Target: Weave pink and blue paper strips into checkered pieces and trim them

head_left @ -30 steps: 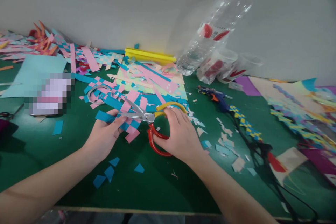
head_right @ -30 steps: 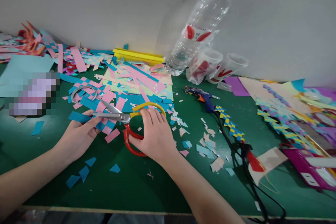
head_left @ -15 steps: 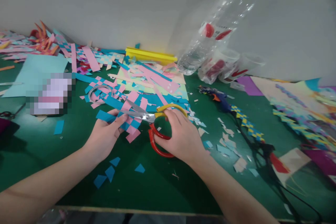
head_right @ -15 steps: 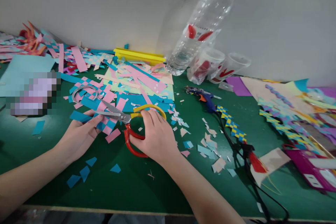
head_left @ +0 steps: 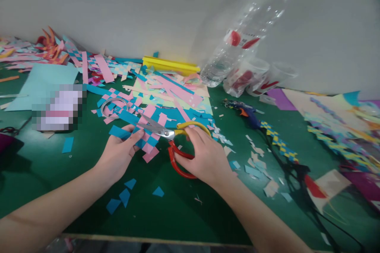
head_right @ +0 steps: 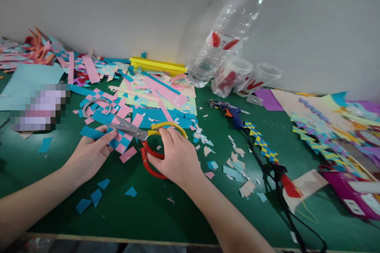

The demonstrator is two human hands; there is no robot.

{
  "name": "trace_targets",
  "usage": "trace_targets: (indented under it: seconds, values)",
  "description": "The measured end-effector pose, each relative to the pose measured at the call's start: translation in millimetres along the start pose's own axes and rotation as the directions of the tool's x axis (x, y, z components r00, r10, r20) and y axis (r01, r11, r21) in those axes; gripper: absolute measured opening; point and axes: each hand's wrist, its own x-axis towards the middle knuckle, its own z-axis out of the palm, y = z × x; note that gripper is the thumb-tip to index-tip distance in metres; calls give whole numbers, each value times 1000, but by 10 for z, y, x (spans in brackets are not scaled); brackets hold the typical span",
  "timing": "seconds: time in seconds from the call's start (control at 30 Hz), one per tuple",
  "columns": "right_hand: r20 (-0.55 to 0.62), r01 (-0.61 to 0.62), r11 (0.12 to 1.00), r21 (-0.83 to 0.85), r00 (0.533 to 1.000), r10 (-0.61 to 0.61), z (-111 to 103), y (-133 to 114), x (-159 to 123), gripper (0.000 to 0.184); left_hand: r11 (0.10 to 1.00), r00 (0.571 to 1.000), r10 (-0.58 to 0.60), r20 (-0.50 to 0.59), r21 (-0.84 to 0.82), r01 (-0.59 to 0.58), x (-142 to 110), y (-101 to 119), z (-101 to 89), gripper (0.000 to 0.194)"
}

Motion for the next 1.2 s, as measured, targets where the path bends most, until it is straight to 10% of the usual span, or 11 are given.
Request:
trace_targets:
  seconds: [0.67,1.07,1.2]
  values:
    - [40,-11,998,55,999,9,24,42,-45,39,999,1000,13,-1,51,-13,13,-8,-42,18]
    - [355,-488,674,555,871,339,-94,35,34,32,1000,992,-4,-126,-13,3,20,28,1,19]
    - [282,-425,800,423,901,330,-109,3,37,50,999,991,-19,-131,29,23,29,19,-7,21]
